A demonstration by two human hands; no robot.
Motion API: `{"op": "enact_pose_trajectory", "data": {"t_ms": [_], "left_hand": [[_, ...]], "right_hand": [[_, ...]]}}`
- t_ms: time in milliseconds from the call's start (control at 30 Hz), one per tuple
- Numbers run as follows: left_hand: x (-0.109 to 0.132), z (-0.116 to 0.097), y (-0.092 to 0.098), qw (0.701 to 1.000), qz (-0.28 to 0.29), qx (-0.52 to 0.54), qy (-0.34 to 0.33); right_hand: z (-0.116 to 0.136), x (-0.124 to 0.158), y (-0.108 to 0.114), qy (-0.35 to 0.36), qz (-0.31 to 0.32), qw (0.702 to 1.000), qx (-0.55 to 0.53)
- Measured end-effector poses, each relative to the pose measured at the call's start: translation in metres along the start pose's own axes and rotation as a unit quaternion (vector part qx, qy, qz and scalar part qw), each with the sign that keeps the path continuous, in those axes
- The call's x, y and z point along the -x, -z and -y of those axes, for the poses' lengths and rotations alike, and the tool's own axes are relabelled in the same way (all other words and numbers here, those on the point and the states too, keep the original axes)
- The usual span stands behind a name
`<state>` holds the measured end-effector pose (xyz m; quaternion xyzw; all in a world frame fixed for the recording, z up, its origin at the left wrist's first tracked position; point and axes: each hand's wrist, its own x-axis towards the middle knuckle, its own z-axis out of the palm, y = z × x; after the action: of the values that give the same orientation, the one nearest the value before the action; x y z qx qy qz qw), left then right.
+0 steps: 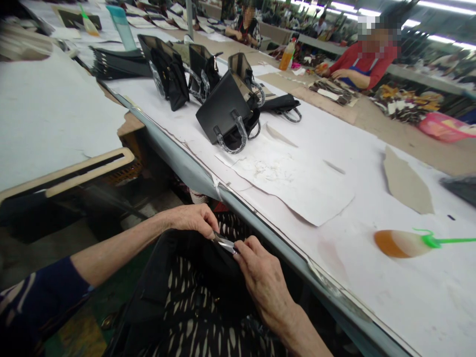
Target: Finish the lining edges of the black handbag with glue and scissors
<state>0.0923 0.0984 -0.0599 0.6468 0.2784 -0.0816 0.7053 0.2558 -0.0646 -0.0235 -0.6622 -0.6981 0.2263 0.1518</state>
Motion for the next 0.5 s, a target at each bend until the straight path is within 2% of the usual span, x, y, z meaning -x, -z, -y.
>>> {"op": "enact_pose_trajectory", "data": {"t_ms": [300, 500], "left_hand": [[-0.0003, -0.0003, -0.0001, 1.0, 0.009, -0.005, 0.005], [0.0017, -0.0059, 0.0016, 0.997, 0.018, -0.071, -0.014]], "right_hand": [[-0.0001, 0.0026, -0.0033, -0.024, 0.009, 1.0, 0.001], [0.0047, 0.001, -0.0002, -0.025, -0.006, 1.0, 0.016]]}}
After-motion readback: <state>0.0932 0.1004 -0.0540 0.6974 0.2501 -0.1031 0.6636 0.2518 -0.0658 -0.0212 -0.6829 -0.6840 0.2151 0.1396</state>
